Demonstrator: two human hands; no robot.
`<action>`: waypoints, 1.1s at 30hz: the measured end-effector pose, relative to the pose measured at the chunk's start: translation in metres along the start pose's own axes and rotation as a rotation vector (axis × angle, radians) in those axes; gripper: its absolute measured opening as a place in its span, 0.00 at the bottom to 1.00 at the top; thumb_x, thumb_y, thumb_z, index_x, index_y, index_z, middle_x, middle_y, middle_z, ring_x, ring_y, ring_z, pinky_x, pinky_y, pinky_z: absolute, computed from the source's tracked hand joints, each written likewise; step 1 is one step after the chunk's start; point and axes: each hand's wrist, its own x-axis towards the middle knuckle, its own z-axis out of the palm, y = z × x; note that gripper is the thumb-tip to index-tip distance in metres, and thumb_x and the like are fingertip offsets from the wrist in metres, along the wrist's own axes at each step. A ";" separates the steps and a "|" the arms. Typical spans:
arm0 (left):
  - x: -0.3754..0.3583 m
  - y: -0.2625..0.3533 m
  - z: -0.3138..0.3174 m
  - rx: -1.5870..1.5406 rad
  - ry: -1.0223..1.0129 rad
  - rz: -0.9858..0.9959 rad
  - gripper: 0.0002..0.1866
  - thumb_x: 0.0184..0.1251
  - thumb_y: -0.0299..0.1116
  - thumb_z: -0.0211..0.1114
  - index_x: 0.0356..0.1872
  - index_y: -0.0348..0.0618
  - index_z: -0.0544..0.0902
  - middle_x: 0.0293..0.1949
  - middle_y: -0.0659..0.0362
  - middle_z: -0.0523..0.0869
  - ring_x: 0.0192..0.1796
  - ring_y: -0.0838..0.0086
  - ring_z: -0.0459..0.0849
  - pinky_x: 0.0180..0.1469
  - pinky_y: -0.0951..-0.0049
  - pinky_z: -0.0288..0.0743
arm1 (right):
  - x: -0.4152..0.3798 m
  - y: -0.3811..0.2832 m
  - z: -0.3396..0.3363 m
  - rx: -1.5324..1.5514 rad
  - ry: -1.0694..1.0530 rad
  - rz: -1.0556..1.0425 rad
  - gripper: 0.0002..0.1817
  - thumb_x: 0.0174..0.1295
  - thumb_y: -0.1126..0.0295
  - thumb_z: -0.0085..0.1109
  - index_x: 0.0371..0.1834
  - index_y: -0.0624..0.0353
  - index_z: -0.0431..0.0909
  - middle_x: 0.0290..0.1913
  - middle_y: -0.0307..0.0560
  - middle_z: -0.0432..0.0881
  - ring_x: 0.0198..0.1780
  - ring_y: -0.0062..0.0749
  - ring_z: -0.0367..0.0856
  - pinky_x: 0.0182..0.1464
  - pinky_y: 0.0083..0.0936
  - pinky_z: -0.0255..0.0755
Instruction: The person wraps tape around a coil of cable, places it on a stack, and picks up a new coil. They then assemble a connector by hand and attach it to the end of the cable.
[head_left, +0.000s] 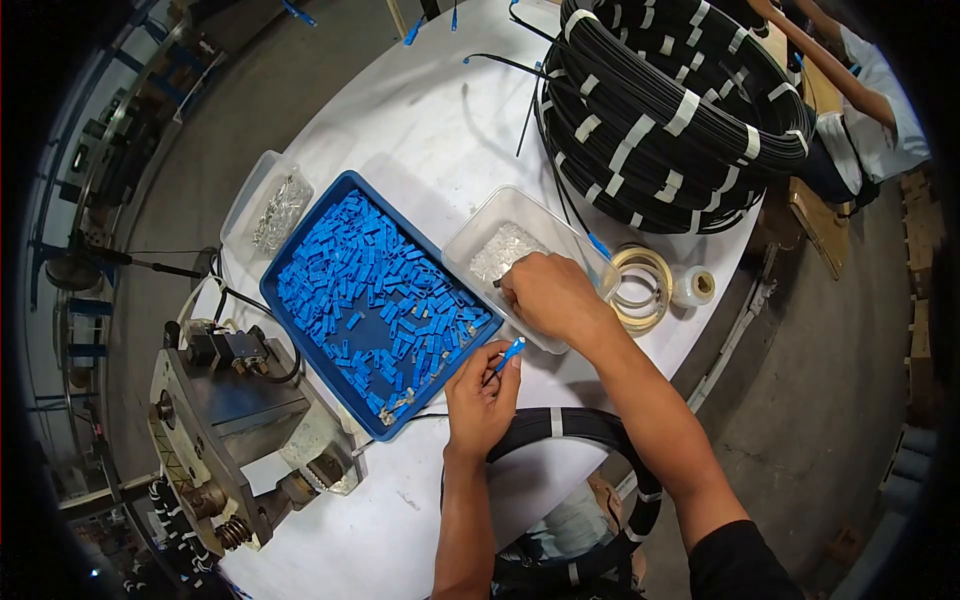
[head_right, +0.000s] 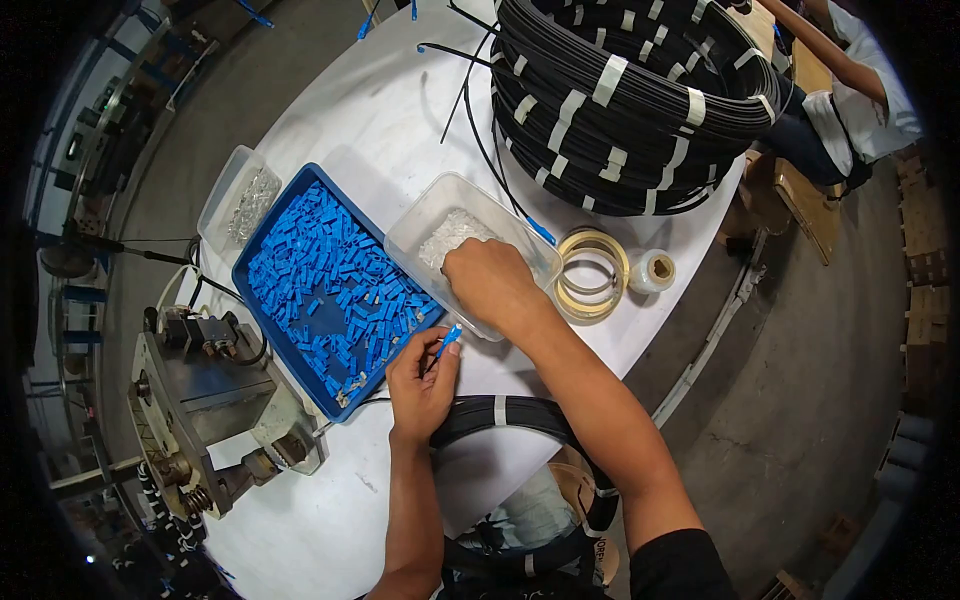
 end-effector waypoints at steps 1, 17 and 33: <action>0.000 0.000 0.000 -0.013 0.017 0.014 0.07 0.67 0.22 0.65 0.43 0.32 0.82 0.29 0.63 0.82 0.23 0.91 0.61 0.23 0.84 0.55 | 0.000 0.000 0.000 -0.002 -0.001 -0.013 0.10 0.55 0.73 0.56 0.31 0.63 0.87 0.35 0.62 0.86 0.38 0.56 0.87 0.43 0.45 0.80; -0.004 -0.004 -0.003 0.008 0.051 0.004 0.07 0.68 0.23 0.65 0.45 0.33 0.82 0.31 0.62 0.82 0.25 0.90 0.66 0.24 0.86 0.59 | -0.011 0.016 -0.001 0.105 0.151 0.006 0.05 0.51 0.71 0.64 0.27 0.61 0.85 0.29 0.57 0.85 0.32 0.57 0.83 0.38 0.44 0.77; -0.005 -0.008 -0.002 -0.044 0.130 0.017 0.08 0.68 0.24 0.66 0.46 0.34 0.83 0.30 0.64 0.82 0.25 0.91 0.66 0.24 0.88 0.60 | -0.039 0.009 -0.034 0.670 0.232 0.125 0.07 0.48 0.71 0.66 0.26 0.63 0.83 0.18 0.41 0.78 0.20 0.21 0.71 0.27 0.22 0.67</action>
